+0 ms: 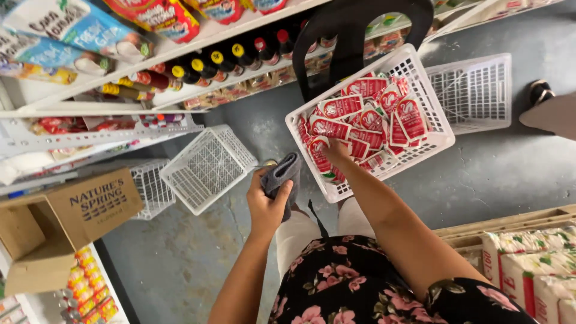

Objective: Restocking and organizing condiment pouches on a grocery store shelf from a white basket.

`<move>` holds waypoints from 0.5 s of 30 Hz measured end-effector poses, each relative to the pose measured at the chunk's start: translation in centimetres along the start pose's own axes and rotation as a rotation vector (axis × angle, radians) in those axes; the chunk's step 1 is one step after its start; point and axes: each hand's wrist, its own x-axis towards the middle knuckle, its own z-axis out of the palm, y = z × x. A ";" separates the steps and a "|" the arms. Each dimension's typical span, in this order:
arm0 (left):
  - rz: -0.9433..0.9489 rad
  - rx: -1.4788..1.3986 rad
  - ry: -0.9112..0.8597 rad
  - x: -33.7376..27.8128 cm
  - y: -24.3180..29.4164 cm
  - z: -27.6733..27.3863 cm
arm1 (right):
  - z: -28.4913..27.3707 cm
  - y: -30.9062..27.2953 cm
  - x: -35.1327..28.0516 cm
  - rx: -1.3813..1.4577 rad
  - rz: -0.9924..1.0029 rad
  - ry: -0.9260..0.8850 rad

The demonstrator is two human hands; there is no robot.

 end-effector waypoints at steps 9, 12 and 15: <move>-0.142 -0.034 0.118 -1.2 -0.7 1.1 | -5.1 -2.7 -3.8 0.188 -0.415 0.019; -0.076 -0.082 0.132 -0.9 -0.7 1.3 | -8.2 -5.6 -6.6 0.305 -0.495 -0.042; -0.208 -0.051 0.150 1.1 1.7 1.5 | -11.4 -9.1 -8.5 0.413 -0.548 -0.097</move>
